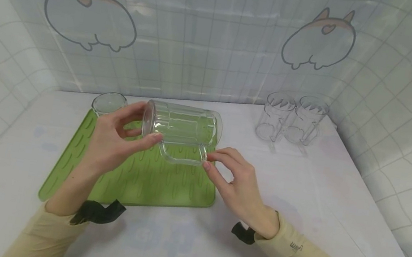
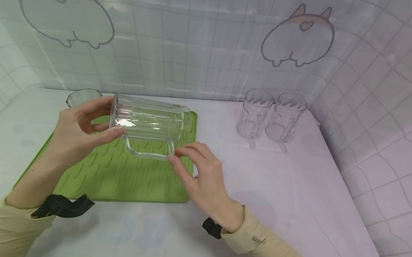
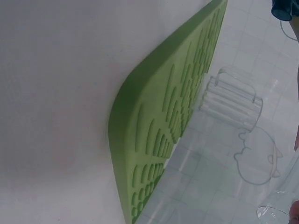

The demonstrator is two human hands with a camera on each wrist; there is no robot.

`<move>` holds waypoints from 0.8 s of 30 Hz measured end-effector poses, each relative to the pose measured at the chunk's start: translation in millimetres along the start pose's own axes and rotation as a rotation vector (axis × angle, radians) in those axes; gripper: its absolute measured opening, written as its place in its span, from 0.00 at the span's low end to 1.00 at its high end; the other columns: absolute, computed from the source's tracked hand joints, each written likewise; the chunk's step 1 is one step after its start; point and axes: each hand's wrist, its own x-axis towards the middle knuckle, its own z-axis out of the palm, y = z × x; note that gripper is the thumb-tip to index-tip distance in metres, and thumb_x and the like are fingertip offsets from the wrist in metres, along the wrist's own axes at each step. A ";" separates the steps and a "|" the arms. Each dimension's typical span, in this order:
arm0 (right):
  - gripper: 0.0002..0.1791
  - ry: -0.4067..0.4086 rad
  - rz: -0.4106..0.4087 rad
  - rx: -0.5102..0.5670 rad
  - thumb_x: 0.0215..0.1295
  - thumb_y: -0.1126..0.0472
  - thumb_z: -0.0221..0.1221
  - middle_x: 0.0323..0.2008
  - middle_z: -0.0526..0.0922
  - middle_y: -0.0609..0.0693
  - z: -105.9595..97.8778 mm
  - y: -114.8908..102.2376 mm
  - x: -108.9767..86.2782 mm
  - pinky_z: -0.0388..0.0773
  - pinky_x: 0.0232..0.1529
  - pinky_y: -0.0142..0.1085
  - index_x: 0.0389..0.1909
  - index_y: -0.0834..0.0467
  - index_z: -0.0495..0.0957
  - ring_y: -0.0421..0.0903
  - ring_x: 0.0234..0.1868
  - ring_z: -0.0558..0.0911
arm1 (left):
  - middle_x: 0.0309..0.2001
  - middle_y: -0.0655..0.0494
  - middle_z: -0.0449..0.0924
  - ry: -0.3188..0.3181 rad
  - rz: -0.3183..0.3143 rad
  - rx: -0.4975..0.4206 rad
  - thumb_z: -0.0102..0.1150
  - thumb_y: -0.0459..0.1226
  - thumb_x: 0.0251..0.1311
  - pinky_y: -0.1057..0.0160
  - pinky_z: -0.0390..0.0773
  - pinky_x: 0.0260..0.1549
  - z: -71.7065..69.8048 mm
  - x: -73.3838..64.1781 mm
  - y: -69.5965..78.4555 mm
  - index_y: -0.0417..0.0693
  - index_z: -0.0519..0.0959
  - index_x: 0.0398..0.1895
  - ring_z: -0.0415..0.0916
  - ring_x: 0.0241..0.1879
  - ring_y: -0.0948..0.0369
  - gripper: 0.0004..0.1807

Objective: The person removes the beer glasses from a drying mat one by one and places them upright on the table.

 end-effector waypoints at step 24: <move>0.07 -0.047 0.172 0.101 0.66 0.57 0.57 0.38 0.80 0.40 -3.9 -0.1 -7.1 0.78 0.44 0.33 0.39 0.51 0.82 0.38 0.42 0.78 | 0.51 0.51 0.76 -0.042 0.046 -0.045 0.71 0.30 0.46 0.68 0.79 0.49 8.6 -5.2 -8.4 0.42 0.71 0.59 0.74 0.51 0.61 0.32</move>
